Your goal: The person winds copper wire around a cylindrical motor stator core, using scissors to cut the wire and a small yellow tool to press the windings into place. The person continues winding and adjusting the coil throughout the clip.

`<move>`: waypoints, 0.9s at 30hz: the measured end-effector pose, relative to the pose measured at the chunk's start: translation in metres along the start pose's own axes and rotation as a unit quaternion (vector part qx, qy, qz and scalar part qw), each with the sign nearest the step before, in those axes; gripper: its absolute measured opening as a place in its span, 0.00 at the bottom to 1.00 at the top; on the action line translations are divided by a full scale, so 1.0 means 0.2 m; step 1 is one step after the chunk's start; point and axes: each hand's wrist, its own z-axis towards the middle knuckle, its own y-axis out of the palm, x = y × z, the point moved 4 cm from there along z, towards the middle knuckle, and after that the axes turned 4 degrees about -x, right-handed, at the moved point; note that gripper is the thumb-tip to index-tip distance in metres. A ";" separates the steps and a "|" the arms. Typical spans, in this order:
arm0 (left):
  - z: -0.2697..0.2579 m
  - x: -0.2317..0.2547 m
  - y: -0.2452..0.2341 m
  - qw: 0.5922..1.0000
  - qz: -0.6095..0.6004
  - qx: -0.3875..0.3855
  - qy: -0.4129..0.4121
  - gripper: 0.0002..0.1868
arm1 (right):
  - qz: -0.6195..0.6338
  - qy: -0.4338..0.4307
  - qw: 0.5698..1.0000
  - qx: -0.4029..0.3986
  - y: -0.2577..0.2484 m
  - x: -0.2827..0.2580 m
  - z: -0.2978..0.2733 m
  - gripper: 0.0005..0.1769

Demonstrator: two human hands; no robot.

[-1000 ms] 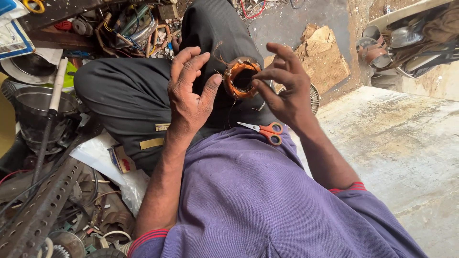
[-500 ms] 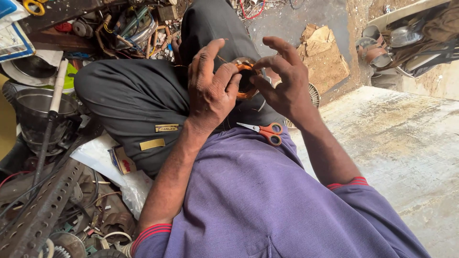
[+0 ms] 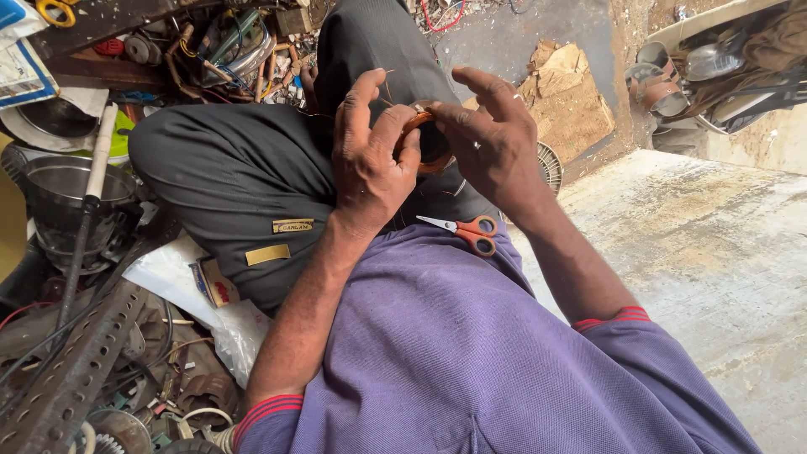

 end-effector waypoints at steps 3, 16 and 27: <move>-0.03 -0.01 0.00 0.999 -0.038 -0.009 -0.032 0.16 | 0.039 -0.017 0.999 -0.005 0.00 -0.01 0.00 0.13; 0.00 -0.01 -0.01 0.999 -0.008 0.020 0.042 0.08 | 0.093 0.028 0.995 -0.010 0.03 0.05 -0.01 0.11; 0.00 0.06 -0.03 0.981 0.165 0.012 0.104 0.09 | 0.084 0.012 0.996 -0.041 0.02 0.02 0.01 0.10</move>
